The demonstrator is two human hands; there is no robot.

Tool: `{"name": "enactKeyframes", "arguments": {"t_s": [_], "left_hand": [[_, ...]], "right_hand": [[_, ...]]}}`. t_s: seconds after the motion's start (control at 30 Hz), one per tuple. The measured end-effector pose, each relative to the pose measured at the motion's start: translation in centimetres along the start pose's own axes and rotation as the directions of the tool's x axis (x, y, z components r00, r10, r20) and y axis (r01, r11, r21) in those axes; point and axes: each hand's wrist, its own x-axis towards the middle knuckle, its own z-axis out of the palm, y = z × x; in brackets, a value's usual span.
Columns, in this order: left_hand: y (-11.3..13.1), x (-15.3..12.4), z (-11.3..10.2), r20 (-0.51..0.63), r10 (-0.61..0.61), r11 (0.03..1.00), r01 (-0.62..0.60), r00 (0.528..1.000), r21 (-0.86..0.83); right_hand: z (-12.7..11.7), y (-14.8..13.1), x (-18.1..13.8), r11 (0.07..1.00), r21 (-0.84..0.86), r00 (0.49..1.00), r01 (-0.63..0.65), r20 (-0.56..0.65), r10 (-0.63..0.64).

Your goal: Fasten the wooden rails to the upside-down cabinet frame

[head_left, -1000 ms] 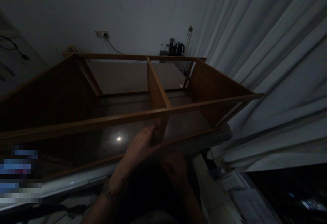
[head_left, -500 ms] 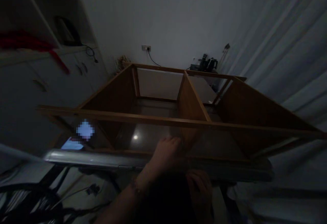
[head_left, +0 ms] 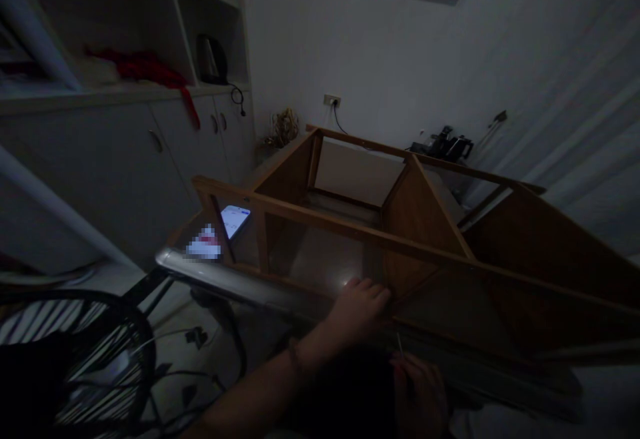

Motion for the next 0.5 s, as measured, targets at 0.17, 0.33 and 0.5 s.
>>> {"name": "enactKeyframes", "arguments": {"t_s": [0.17,0.33,0.5], "left_hand": [[0.0,-0.1,0.0,-0.003,-0.021,1.000,0.021,1.000,-0.003],[-0.2,-0.1,0.2,0.007,0.007,1.000,-0.007,1.000,0.003],[-0.4,-0.1,0.1,0.019,0.011,1.000,-0.011,1.000,0.007]], "right_hand": [[-0.9,-0.2,-0.3,0.998,-0.053,1.000,-0.018,-0.014,0.017],[-0.1,0.8,-0.8,1.000,0.009,0.997,-0.011,-0.078,0.012],[1.5,1.1,-0.2,1.000,0.004,0.999,-0.021,-0.045,0.021]]}}
